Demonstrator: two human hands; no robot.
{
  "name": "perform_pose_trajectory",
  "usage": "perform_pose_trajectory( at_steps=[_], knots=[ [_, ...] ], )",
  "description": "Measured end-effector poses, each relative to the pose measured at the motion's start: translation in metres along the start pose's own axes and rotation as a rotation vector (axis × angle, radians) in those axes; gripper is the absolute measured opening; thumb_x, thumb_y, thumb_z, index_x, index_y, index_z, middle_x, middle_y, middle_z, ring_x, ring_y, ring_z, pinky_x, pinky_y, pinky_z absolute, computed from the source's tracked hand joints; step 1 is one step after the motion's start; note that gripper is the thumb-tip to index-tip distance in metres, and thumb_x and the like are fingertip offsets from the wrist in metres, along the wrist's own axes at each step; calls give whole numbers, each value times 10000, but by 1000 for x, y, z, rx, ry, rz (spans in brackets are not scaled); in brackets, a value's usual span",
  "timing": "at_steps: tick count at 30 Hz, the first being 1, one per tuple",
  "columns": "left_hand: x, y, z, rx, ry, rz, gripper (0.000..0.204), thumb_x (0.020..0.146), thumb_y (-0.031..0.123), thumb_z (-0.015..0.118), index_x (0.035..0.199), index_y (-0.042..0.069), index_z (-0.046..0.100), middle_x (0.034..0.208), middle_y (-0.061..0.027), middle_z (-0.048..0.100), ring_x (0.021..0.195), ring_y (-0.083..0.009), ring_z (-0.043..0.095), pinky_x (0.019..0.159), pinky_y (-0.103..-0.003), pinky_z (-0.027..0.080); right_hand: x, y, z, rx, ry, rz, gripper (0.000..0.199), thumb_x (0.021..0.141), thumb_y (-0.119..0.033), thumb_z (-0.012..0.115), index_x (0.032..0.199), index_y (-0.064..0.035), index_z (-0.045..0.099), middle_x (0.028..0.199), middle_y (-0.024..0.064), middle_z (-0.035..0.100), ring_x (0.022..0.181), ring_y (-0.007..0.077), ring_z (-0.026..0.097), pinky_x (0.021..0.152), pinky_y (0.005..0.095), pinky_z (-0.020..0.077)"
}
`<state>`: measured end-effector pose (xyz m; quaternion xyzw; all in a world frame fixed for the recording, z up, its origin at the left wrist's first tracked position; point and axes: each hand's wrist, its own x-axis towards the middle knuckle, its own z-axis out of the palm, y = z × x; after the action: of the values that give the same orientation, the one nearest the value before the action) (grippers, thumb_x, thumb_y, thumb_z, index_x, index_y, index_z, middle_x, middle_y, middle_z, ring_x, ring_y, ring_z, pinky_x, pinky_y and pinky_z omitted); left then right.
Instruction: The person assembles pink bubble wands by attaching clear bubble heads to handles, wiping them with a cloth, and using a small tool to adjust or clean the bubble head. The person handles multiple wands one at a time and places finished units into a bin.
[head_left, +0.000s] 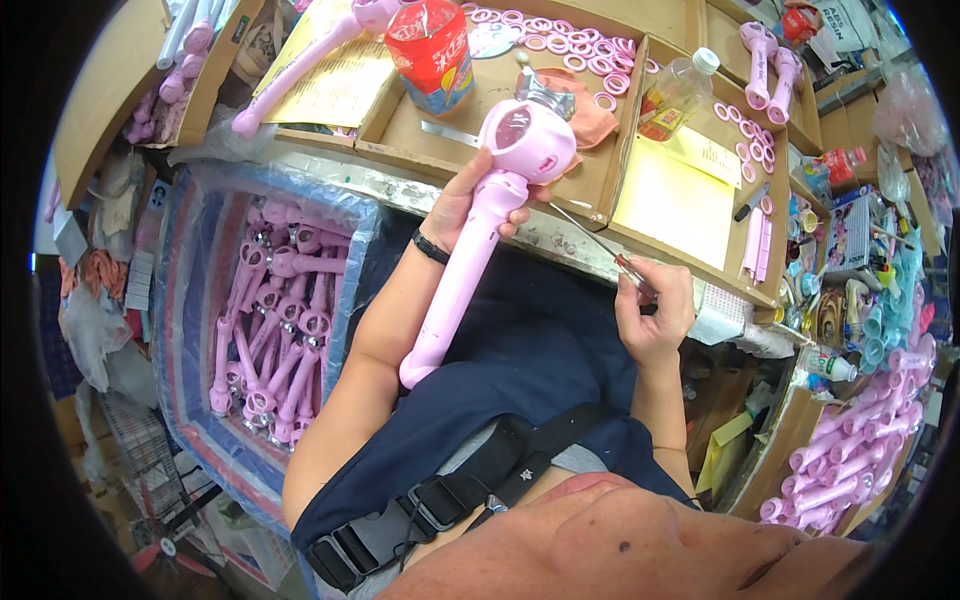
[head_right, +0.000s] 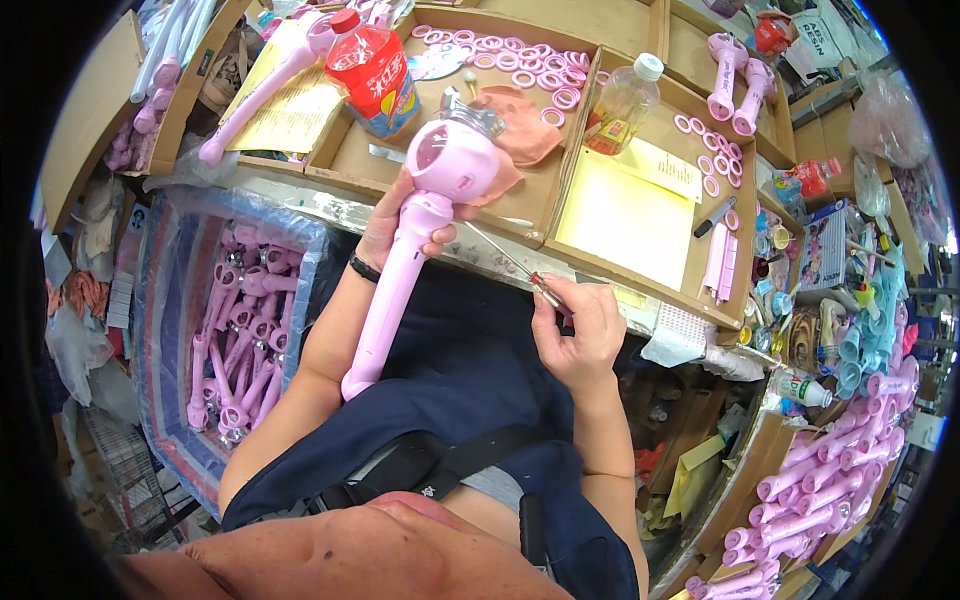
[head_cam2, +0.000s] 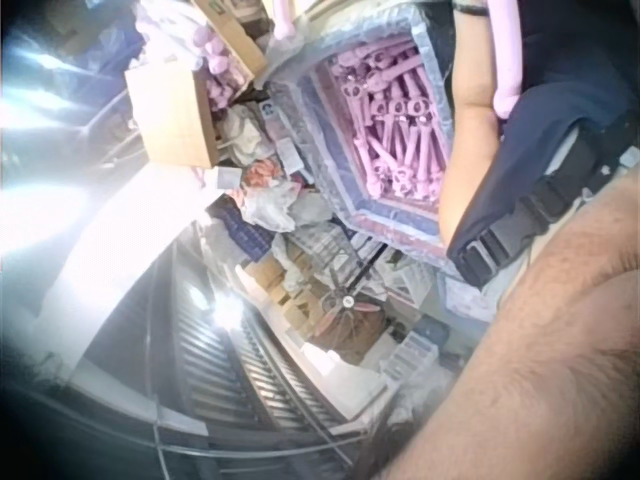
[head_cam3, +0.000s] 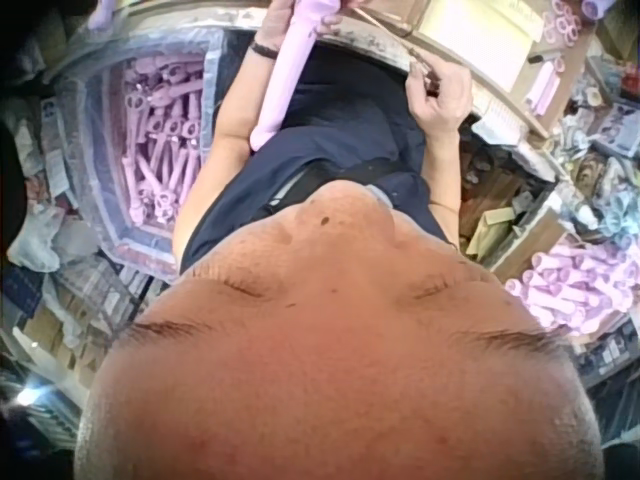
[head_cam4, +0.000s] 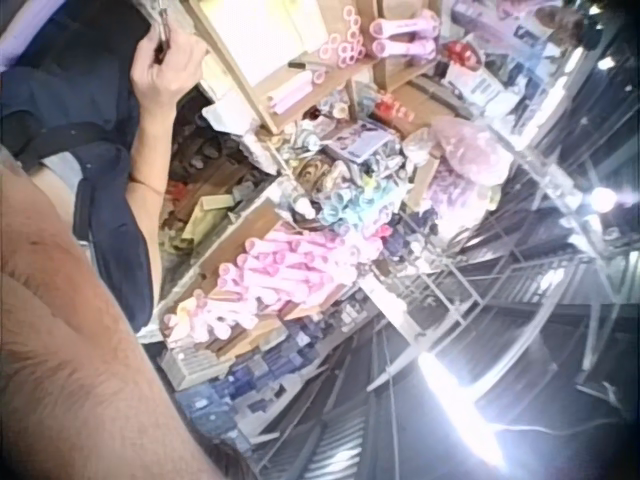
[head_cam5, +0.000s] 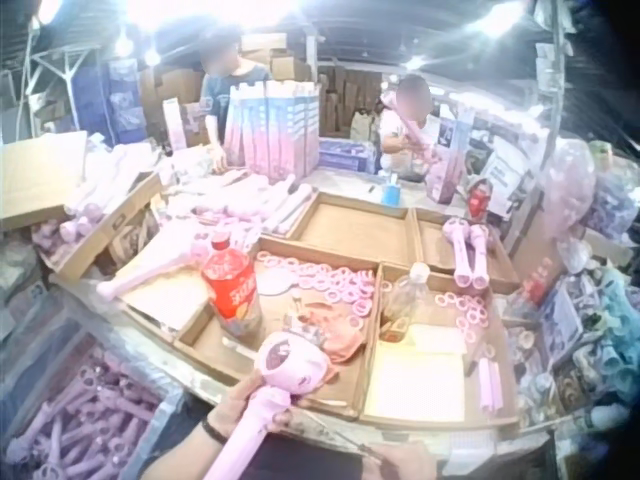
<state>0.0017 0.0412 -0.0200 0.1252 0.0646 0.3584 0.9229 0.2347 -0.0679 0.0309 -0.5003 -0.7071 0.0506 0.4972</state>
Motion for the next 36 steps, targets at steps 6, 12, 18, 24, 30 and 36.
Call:
perform_pose_trajectory(
  at_steps=[6,12,18,24,30,36],
  knots=[
    [-3,-9,15,541,286,166,527,945,501,437,1196,43,505,975,-92,631,784,-163,639,610,-282,549,8,-5,5,-125,-41,-64,262,678,9,710,926,-48,646,737,54,599,587,189,569,507,293,471],
    [-5,-12,29,662,364,212,434,979,440,409,1209,79,473,951,-66,616,773,-152,638,622,-278,544,12,-9,11,-163,-18,-112,262,680,-13,713,928,-63,645,716,43,570,560,189,548,488,299,458],
    [-6,-20,34,709,409,259,433,972,351,482,1299,77,408,1053,-46,576,853,-118,606,702,-255,512,17,-10,13,-193,-19,-157,255,688,-13,703,927,-70,638,698,45,543,559,198,541,488,310,447],
    [-8,-28,43,1226,389,467,529,941,241,562,1344,-7,324,1164,-75,516,1057,-123,487,920,-273,403,18,-13,6,-167,-107,-48,236,721,-32,705,945,-70,639,701,57,547,564,218,552,499,330,444],
    [-12,-38,40,1292,440,476,684,873,157,637,1395,-31,238,1267,-145,460,1168,-193,450,997,-312,358,9,-8,4,-89,-183,181,136,826,-74,665,947,-16,644,692,81,587,570,175,555,524,275,440],
    [-13,-42,27,1507,388,544,784,790,70,680,1414,-18,213,1278,-133,432,1173,-172,429,998,-302,351,-5,8,6,188,-227,534,146,891,-135,626,952,-6,650,719,43,627,595,81,544,550,218,426]
  ],
)
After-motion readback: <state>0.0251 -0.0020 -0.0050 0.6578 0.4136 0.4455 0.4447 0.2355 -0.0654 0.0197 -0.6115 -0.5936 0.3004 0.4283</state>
